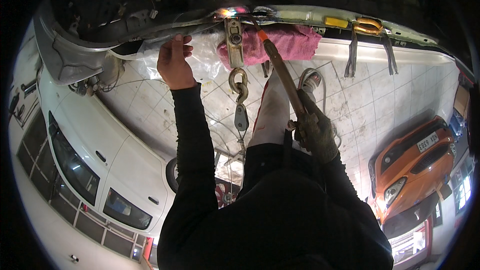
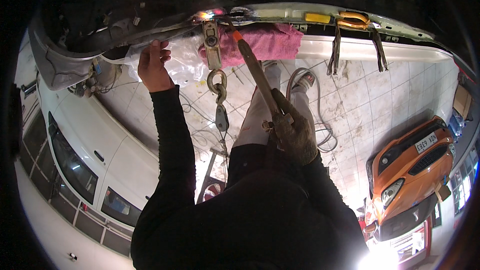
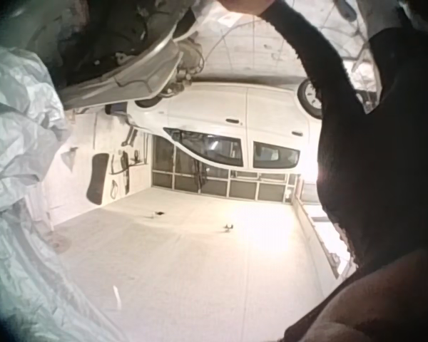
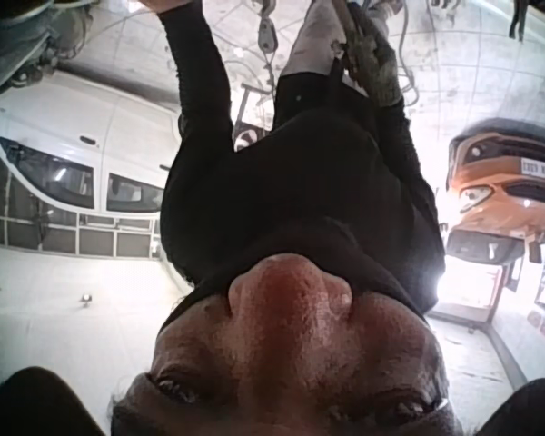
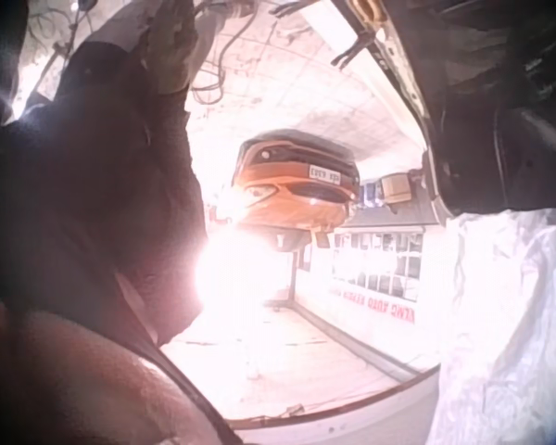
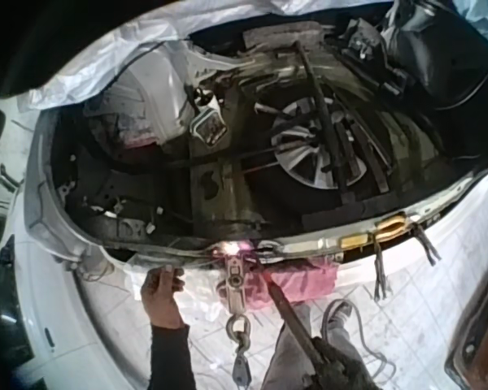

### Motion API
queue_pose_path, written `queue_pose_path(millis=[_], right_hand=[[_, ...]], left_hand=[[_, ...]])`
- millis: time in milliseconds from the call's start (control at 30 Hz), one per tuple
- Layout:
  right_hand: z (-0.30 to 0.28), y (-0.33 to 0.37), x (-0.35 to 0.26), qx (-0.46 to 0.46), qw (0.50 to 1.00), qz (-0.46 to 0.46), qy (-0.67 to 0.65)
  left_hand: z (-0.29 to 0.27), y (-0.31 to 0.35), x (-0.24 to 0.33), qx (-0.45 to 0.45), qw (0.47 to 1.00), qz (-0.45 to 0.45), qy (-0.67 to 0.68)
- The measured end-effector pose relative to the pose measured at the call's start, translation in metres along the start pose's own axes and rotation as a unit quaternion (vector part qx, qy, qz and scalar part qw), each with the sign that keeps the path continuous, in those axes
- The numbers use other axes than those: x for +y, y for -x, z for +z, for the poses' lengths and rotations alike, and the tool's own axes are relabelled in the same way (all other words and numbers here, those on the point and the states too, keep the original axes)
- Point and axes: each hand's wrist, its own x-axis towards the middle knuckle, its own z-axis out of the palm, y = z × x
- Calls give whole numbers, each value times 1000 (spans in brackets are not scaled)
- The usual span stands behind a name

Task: The person welds a metal section of a car's undercarriage using a welding torch and filler rod. They repeatedly apply the torch to the seam while feeding the rod, creating bright sparks and molten metal. The work is performed in a garage with other vehicles visible.

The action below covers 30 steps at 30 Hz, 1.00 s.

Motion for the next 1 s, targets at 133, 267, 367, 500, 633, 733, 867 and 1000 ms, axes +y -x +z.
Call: queue_pose_path(millis=[133,267,367,500,633,733,867,1000], right_hand=[[-8,-4,12,-26,999,-20,-5],[-6,-3,10,-36,999,-15,-34],[-5,-2,8,-38,999,-11,-36],[-4,-5,10,-39,998,-29,-43],[-6,-4,11,-45,998,-8,-50],[-4,-4,11,-35,998,-17,-41],[-4,-2,9,-37,998,-16,-41],[-7,-7,15,-33,999,-34,1]], left_hand=[[2,0,0,1,1000,-1,-8],[2,0,-1,4,1000,-4,-8],[1,0,-1,2,1000,-2,-2],[2,0,-2,-5,1000,1,5],[-1,-2,-5,-6,1000,14,17],[-1,-2,-1,-7,1000,2,9],[0,-2,-1,-10,1000,-6,3],[2,-3,0,-10,1000,2,11]])
